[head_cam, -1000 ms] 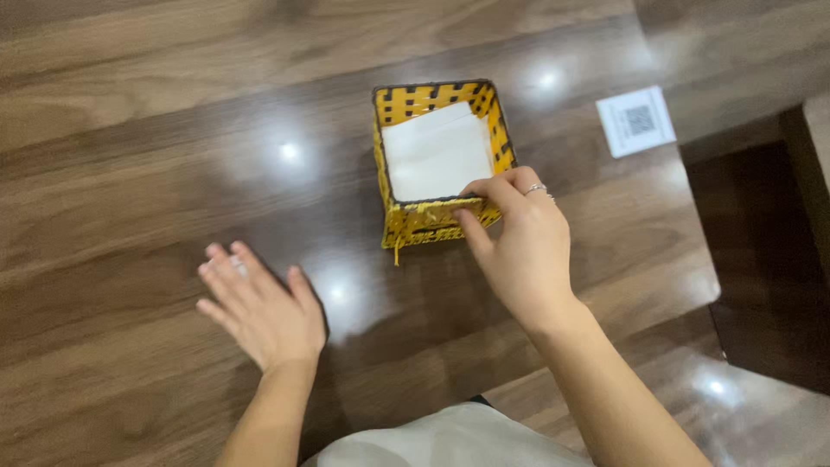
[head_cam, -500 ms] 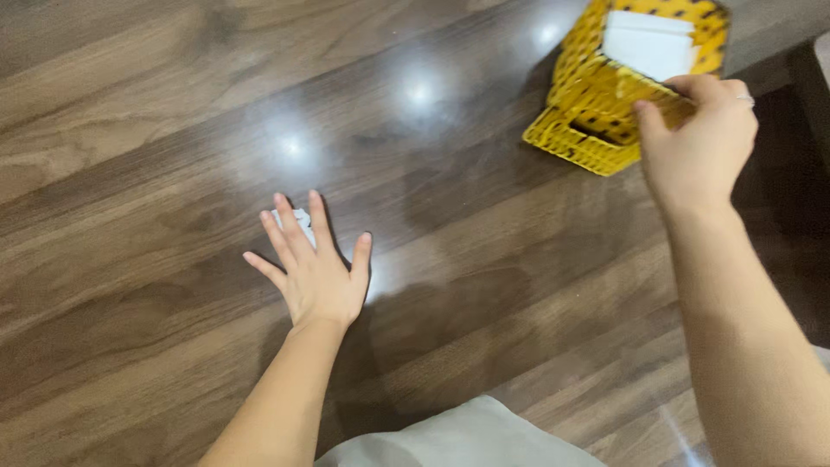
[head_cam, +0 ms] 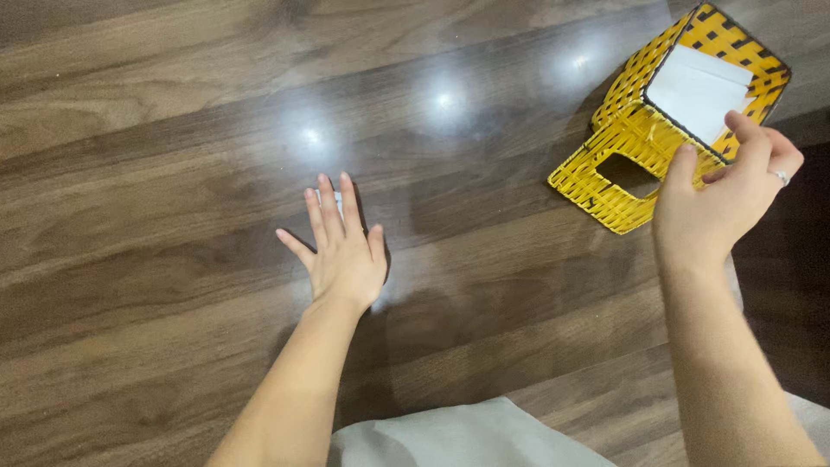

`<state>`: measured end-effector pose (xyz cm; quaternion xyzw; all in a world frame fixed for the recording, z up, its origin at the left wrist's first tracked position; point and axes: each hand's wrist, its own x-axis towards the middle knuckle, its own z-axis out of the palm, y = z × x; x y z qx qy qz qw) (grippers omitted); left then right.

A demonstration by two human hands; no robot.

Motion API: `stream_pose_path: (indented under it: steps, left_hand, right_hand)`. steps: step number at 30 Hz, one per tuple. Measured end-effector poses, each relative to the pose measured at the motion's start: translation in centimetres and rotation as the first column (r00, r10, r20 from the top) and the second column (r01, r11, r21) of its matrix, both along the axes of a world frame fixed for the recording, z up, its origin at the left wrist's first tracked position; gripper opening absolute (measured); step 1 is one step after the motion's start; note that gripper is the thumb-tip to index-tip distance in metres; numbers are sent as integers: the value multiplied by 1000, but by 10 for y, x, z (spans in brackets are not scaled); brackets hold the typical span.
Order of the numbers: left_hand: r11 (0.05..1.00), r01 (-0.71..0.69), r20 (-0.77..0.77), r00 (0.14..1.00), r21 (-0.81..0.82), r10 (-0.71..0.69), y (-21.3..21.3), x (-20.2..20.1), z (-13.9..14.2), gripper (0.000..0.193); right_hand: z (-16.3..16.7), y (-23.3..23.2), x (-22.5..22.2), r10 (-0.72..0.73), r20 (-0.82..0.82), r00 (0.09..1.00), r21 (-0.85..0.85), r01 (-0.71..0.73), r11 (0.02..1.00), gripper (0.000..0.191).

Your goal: The person wipes a wooden table surface with a white tissue, moving a yellow tissue box aside to reach the area. They continue wiping different sections of the table, refolding the tissue as needed.

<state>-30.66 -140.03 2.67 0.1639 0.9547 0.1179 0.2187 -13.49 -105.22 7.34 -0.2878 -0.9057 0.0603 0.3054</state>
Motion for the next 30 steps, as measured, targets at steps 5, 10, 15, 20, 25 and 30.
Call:
stream_pose_path:
  steps: [5,10,15,20,25,30]
  left_hand:
    - [941,-15,-214,973,337,92,-30,4,7,78]
    - [614,-414,115,877,672,466,-35,0,19,52]
    - [168,-754,697,654,636,295,-39,-4,33,45]
    - [125,-844,842,533,522,84,-71,-4,62,39]
    - [82,-891,886,453,447,94,-102,-16,80,36]
    - [-8,-889,873,448,458,192,-127,-23,75,29]
  right_hand:
    - [20,-79,-30,186,-150,971,-195,-213,957,43]
    - [26,-184,-67,382,-137,914,-563,-390,729,37]
    - [24,-262,-99,201,-205,958,-978,-210,2,44]
    - [31,-278,-112,162,-221,962,-972,-231,46,21]
    - [46,-284,-127,135,-170,976,-984,-175,28,16]
    - [58,-303,-148,31,-176,984,-964,-166,-207,11]
